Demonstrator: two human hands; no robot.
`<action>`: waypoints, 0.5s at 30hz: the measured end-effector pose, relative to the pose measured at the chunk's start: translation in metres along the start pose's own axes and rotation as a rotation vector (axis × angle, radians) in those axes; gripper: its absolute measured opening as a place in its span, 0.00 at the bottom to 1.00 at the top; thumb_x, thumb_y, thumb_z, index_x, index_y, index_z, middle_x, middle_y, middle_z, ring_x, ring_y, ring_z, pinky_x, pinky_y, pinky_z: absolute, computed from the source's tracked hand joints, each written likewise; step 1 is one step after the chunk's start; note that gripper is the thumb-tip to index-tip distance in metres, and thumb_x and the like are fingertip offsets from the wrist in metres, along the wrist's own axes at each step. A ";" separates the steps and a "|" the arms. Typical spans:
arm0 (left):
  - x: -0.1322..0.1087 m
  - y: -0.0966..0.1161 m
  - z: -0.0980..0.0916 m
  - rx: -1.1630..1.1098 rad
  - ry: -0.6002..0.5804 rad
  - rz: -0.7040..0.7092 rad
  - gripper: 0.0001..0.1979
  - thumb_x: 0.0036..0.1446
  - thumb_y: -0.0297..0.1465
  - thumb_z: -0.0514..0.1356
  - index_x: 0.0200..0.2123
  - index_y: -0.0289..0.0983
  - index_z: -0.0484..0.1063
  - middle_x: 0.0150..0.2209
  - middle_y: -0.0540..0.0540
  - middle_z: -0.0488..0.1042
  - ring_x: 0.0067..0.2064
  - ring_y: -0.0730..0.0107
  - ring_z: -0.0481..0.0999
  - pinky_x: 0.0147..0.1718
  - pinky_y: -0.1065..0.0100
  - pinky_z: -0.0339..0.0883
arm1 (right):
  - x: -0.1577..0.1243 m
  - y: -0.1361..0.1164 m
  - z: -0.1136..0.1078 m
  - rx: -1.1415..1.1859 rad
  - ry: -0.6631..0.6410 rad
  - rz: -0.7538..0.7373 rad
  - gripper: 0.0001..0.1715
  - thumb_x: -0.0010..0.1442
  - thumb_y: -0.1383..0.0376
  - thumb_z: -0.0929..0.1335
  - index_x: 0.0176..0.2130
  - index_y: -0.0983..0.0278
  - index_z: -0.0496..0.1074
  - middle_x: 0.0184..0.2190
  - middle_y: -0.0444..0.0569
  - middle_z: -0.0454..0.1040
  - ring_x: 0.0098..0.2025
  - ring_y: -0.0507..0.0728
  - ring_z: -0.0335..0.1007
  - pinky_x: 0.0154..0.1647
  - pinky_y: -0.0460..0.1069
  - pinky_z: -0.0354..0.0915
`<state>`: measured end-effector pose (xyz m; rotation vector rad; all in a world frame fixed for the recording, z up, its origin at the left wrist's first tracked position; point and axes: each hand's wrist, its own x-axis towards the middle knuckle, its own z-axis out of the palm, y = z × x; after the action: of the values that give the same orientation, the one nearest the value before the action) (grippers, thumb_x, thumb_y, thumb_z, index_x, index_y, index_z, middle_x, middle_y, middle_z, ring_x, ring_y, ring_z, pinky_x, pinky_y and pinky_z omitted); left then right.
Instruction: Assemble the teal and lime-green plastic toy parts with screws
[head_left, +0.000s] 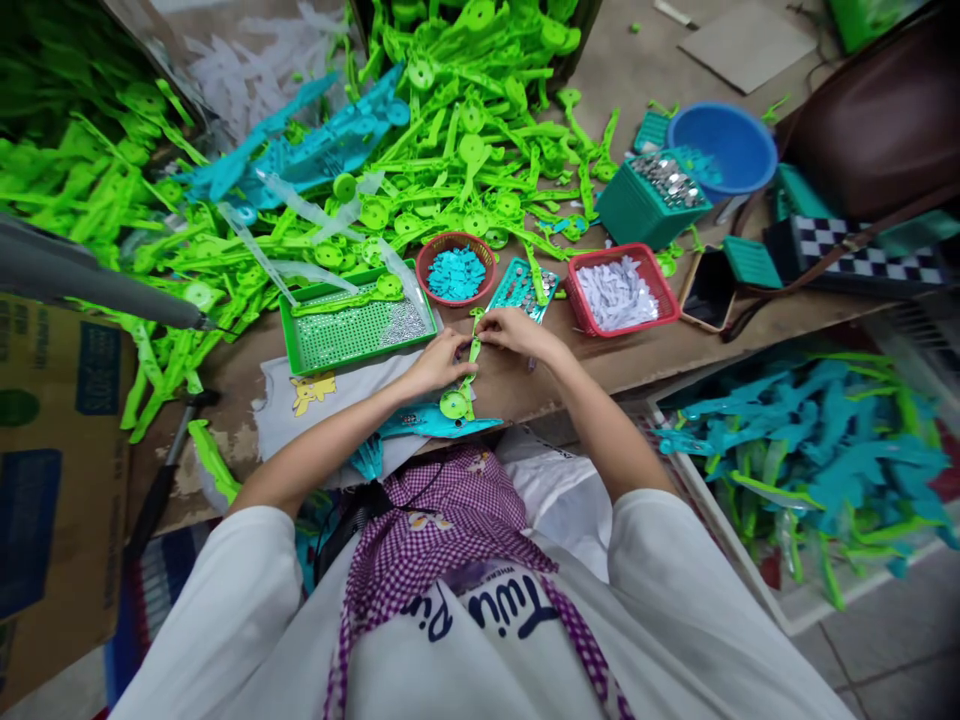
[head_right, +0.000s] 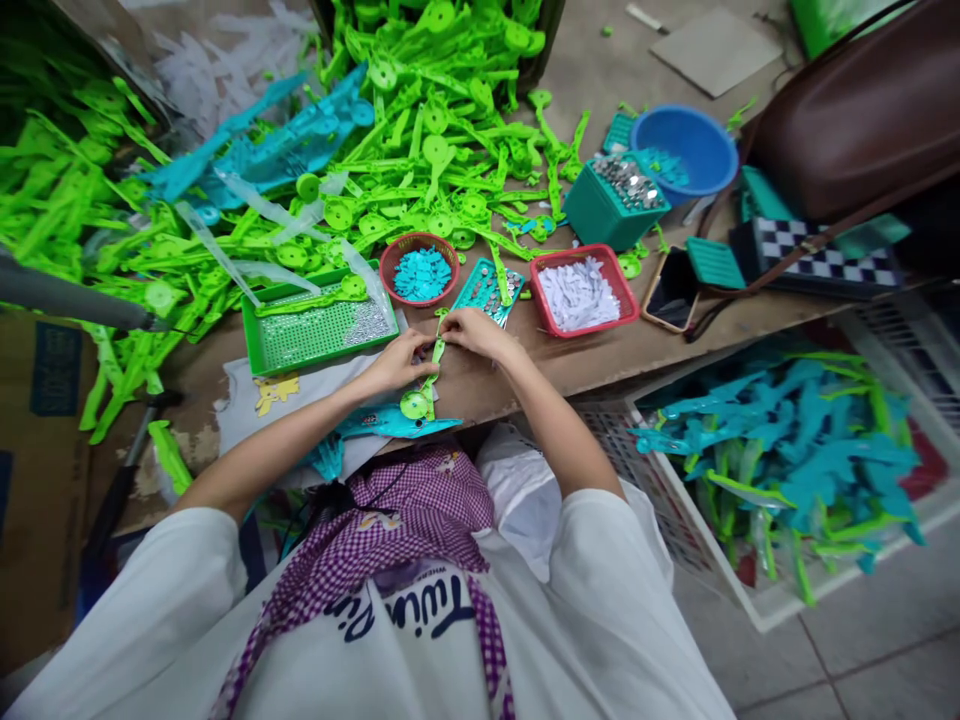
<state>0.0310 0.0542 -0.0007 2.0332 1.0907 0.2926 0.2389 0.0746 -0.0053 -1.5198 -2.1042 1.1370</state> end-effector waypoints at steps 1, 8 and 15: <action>-0.002 0.001 -0.002 -0.002 0.027 -0.016 0.16 0.58 0.30 0.65 0.49 0.33 0.75 0.42 0.44 0.76 0.44 0.60 0.75 0.48 0.61 0.69 | 0.000 -0.001 0.000 -0.010 0.003 0.002 0.10 0.56 0.69 0.69 0.37 0.66 0.81 0.25 0.44 0.77 0.28 0.51 0.68 0.34 0.45 0.60; -0.002 0.027 0.010 0.246 0.149 -0.060 0.11 0.69 0.31 0.52 0.46 0.37 0.74 0.42 0.42 0.79 0.44 0.59 0.79 0.44 0.61 0.70 | 0.002 -0.003 0.000 -0.042 0.050 0.074 0.08 0.55 0.68 0.71 0.36 0.63 0.82 0.25 0.44 0.79 0.28 0.52 0.70 0.32 0.46 0.59; -0.014 0.061 0.031 0.613 -0.089 -0.026 0.19 0.65 0.18 0.45 0.49 0.31 0.72 0.52 0.31 0.72 0.45 0.56 0.79 0.40 0.60 0.72 | 0.004 -0.002 0.002 -0.053 0.055 0.144 0.08 0.55 0.68 0.72 0.36 0.63 0.83 0.26 0.45 0.81 0.28 0.53 0.71 0.33 0.46 0.61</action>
<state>0.0755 0.0072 0.0261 2.5293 1.2530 -0.1722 0.2348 0.0769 -0.0062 -1.7311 -2.0313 1.0813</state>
